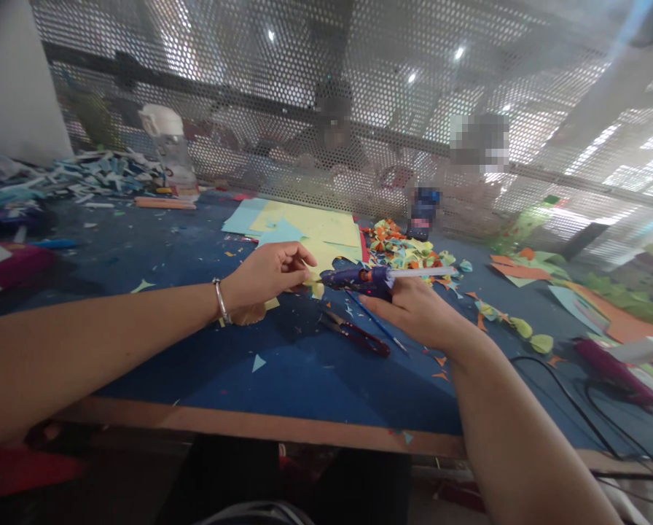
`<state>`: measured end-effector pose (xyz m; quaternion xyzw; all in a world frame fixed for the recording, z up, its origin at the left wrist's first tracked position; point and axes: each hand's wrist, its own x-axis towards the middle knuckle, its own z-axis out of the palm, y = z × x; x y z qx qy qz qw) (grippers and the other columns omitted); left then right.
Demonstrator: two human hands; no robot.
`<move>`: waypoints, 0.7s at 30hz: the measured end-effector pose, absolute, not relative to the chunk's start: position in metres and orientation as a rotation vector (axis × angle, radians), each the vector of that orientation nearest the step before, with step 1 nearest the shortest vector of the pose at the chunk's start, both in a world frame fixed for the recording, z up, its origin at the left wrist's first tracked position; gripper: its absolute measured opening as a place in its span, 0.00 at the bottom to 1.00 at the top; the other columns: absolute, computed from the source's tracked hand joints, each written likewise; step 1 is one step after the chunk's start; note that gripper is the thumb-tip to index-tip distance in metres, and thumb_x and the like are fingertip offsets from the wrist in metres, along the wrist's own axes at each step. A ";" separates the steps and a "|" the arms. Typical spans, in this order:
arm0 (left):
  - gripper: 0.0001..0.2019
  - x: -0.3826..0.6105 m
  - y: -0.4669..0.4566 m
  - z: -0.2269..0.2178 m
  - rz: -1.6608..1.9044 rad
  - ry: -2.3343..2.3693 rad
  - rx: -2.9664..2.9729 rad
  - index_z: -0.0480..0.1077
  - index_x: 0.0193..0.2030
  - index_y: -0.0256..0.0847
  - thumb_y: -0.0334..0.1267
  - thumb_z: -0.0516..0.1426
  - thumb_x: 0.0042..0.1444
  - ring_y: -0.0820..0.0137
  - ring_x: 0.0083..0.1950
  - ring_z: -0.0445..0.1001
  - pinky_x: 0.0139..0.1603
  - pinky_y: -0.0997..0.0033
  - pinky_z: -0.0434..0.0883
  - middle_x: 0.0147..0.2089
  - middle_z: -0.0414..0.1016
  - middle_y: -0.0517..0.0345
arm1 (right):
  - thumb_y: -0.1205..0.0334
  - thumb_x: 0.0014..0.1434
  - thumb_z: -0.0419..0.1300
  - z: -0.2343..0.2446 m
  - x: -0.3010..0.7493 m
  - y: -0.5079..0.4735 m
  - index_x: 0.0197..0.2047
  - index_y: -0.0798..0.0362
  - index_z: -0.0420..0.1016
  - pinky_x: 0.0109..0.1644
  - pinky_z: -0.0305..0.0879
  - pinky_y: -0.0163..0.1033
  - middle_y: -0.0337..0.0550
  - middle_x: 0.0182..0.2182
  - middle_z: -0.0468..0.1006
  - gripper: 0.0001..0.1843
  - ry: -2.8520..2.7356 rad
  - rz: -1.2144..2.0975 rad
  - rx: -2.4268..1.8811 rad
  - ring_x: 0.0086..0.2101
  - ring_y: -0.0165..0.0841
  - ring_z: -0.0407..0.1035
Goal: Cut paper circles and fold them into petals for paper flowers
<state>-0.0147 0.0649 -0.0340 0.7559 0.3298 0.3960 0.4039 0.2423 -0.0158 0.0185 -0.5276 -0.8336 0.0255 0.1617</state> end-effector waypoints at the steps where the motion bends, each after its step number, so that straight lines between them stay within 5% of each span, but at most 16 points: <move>1: 0.09 -0.015 0.065 -0.034 1.000 0.834 1.912 0.73 0.39 0.39 0.34 0.60 0.49 0.72 0.30 0.76 0.33 0.72 0.71 0.29 0.77 0.57 | 0.44 0.63 0.53 0.019 0.242 -0.016 0.23 0.48 0.71 0.33 0.67 0.43 0.43 0.22 0.77 0.23 -2.381 0.076 -1.506 0.26 0.38 0.72; 9: 0.09 -0.014 0.066 -0.034 0.978 0.822 1.912 0.73 0.40 0.39 0.33 0.60 0.50 0.72 0.30 0.77 0.34 0.71 0.74 0.30 0.77 0.56 | 0.44 0.64 0.53 0.017 0.244 -0.016 0.25 0.49 0.73 0.35 0.69 0.43 0.45 0.26 0.80 0.23 -2.382 0.060 -1.530 0.29 0.39 0.74; 16: 0.09 -0.015 0.066 -0.034 0.971 0.811 1.896 0.73 0.40 0.38 0.33 0.61 0.49 0.72 0.30 0.76 0.34 0.72 0.74 0.29 0.77 0.57 | 0.44 0.64 0.52 0.019 0.243 -0.017 0.16 0.49 0.61 0.30 0.65 0.40 0.41 0.18 0.70 0.29 -2.365 0.026 -1.554 0.23 0.33 0.67; 21: 0.08 -0.014 0.064 -0.034 0.987 0.798 1.865 0.73 0.39 0.40 0.33 0.61 0.50 0.74 0.29 0.75 0.34 0.73 0.72 0.29 0.77 0.57 | 0.41 0.64 0.53 0.017 0.246 -0.015 0.18 0.48 0.65 0.29 0.65 0.41 0.42 0.19 0.72 0.29 -2.348 0.013 -1.524 0.23 0.35 0.68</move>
